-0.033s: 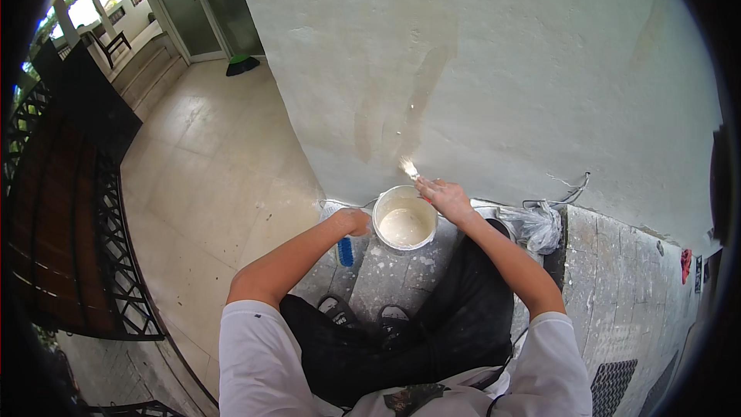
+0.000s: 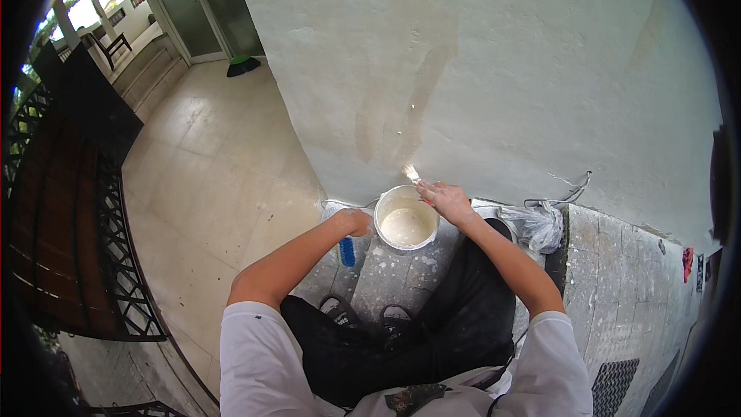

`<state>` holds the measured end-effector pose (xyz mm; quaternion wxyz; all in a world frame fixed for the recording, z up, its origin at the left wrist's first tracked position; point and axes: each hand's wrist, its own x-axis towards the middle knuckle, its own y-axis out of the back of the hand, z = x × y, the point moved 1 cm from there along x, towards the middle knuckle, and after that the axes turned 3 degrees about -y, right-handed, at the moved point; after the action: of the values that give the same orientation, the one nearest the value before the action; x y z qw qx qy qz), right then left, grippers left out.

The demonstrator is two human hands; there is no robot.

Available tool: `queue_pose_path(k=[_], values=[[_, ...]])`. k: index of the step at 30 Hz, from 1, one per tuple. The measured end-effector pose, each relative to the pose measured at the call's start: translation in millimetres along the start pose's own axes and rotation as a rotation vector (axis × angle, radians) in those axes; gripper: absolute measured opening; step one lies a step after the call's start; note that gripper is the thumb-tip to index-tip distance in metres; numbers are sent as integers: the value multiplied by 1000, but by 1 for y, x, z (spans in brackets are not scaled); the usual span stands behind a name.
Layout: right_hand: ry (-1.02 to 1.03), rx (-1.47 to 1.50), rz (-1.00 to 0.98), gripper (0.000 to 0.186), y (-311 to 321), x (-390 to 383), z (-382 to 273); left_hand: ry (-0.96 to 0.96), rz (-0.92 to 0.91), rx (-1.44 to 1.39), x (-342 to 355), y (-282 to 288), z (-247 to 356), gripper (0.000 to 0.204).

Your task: The person patches and smooths a wall using wall putty, applying it with a brush and a putty knife.

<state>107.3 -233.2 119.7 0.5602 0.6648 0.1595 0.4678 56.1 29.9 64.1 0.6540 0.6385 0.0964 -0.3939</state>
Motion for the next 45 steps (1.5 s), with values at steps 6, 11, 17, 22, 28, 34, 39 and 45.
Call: queue_pose_path(k=[6, 11, 17, 22, 28, 34, 39, 45], values=[[-55, 202, -35, 31, 31, -7, -18, 43, 42, -35, -15, -7, -4, 41], [-303, 403, 170, 28, 57, 2, -33, 36, -34, 0, 2, -11, -14, 45], [-761, 748, -74, 33, 12, -19, -33, -82, 217, -150, -6, 40, 16, 46], [-760, 952, -43, 34, 0, -12, -55, -177, 575, -351, -25, 58, 58, 43], [-703, 913, 133, 32, 9, -21, -57, -227, 741, -363, -10, 46, 84, 31], [-583, 1101, 51, 38, 36, -33, -53, -276, 817, -271, -17, 48, 92, 19], [-1072, 623, 385, 21, 112, -132, -19, -282, 829, -405, -14, 55, 92, 19], [-1234, -78, -148, 34, 98, -295, -46, -219, 778, -351, -14, 47, 79, 25]])
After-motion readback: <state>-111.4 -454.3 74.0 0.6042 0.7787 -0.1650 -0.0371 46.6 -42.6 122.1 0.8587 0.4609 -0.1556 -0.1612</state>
